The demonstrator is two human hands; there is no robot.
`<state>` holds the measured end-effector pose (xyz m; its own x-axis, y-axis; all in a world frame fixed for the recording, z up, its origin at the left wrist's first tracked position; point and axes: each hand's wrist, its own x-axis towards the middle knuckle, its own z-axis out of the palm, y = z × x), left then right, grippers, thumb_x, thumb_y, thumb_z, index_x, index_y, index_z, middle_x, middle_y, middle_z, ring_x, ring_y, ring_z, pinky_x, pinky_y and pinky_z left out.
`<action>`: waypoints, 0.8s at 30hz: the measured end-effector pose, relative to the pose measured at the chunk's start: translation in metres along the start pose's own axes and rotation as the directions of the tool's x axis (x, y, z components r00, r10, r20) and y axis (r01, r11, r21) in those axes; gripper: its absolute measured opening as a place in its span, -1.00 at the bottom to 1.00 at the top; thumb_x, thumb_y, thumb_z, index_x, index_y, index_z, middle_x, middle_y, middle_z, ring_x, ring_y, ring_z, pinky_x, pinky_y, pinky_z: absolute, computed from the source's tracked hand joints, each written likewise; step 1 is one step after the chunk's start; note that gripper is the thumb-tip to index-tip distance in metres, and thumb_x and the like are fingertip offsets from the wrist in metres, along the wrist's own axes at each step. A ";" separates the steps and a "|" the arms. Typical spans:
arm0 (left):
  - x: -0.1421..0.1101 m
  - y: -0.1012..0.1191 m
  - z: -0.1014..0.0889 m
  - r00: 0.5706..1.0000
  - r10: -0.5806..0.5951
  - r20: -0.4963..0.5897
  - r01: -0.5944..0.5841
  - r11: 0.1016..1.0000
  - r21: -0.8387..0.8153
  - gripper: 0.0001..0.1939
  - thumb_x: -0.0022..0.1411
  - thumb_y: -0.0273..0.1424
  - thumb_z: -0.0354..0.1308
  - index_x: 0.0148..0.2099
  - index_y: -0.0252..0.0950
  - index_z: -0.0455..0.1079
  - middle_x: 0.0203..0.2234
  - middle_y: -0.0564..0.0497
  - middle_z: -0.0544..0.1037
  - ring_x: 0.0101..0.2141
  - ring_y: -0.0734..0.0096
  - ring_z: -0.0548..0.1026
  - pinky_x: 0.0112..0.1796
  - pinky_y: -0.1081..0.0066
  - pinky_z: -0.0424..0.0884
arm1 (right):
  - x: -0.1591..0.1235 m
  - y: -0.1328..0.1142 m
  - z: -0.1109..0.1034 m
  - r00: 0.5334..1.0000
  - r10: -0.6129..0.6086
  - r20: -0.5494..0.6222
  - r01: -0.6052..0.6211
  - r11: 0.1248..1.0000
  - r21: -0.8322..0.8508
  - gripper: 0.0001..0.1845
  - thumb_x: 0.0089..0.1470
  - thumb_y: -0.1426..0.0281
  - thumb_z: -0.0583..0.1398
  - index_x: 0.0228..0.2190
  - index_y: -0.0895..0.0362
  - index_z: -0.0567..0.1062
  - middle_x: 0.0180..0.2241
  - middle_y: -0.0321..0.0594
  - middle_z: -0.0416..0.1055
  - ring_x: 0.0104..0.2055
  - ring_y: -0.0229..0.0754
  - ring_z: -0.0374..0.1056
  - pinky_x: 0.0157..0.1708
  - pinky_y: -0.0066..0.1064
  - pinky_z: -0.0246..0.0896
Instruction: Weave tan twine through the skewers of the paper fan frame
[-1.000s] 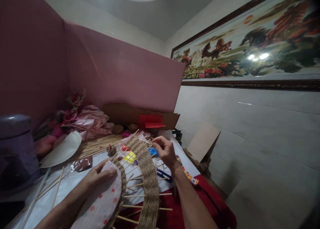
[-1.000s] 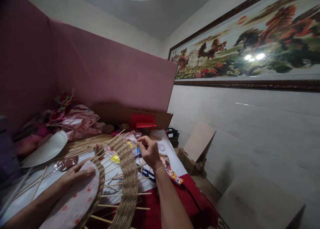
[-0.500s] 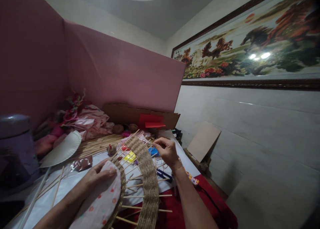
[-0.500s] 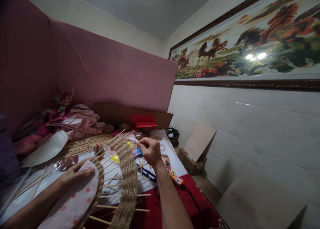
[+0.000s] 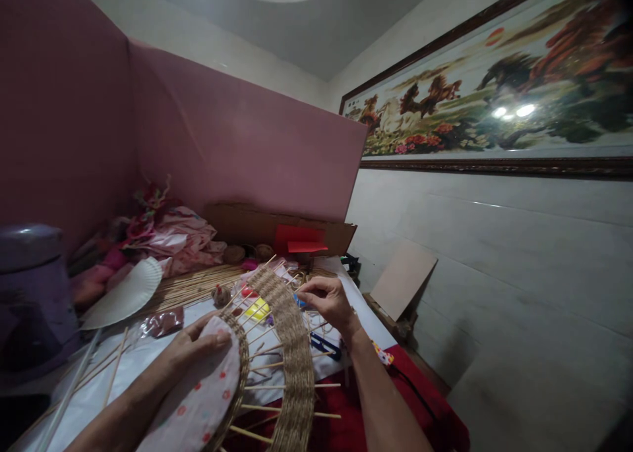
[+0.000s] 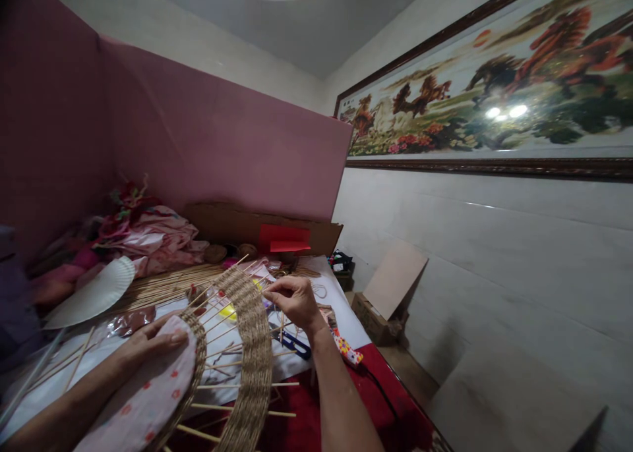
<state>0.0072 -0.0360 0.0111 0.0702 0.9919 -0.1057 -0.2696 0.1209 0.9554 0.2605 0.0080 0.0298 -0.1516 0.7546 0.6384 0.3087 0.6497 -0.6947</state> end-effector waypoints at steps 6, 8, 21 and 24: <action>0.000 0.001 -0.002 1.000 -0.010 -0.018 0.010 1.000 0.027 -0.40 -0.41 -0.31 0.41 -0.21 -0.29 0.36 -0.65 0.06 0.49 -0.65 0.35 0.45 -0.62 0.47 0.37 | 0.003 -0.005 -0.007 0.993 0.114 -0.019 -0.107 0.970 0.217 -0.84 -0.11 0.37 0.22 -0.63 0.16 0.49 -0.65 -0.35 0.21 -0.57 -0.35 0.03 -0.57 -0.48 -0.10; -0.001 0.003 -0.002 1.000 -0.016 -0.016 0.016 1.000 0.011 -0.40 -0.41 -0.33 0.40 -0.20 -0.28 0.35 -0.65 0.05 0.50 -0.66 0.35 0.45 -0.62 0.47 0.37 | 0.004 -0.002 -0.008 0.980 0.201 0.001 -0.188 0.915 0.358 -0.84 -0.10 0.37 0.20 -0.63 0.17 0.46 -0.67 -0.37 0.16 -0.61 -0.38 -0.06 -0.62 -0.50 -0.18; -0.005 0.013 0.001 0.998 -0.020 -0.061 0.012 0.992 -0.126 -0.53 -0.47 -0.51 0.39 -0.39 -0.22 0.31 -0.72 0.13 0.46 -0.66 0.32 0.47 -0.60 0.45 0.41 | 0.001 0.015 0.003 0.890 0.310 0.333 -0.455 0.587 0.670 -0.84 -0.30 0.44 0.33 -0.57 0.17 0.45 -0.73 -0.49 0.01 -0.68 -0.46 -0.21 -0.67 -0.53 -0.35; -0.009 0.016 0.002 0.998 -0.021 -0.052 0.015 0.993 -0.116 -0.56 -0.42 -0.49 0.38 -0.38 -0.23 0.34 -0.70 0.11 0.48 -0.68 0.34 0.46 -0.58 0.44 0.42 | 0.000 0.012 0.007 0.884 0.320 0.342 -0.467 0.655 0.594 -0.88 -0.30 0.45 0.31 -0.58 0.18 0.47 -0.73 -0.46 0.10 -0.69 -0.46 -0.15 -0.68 -0.53 -0.32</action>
<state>0.0038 -0.0429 0.0280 0.0260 0.9898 -0.1401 -0.3782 0.1395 0.9151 0.2573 0.0167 0.0189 -0.3562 0.9060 0.2287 -0.2843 0.1281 -0.9501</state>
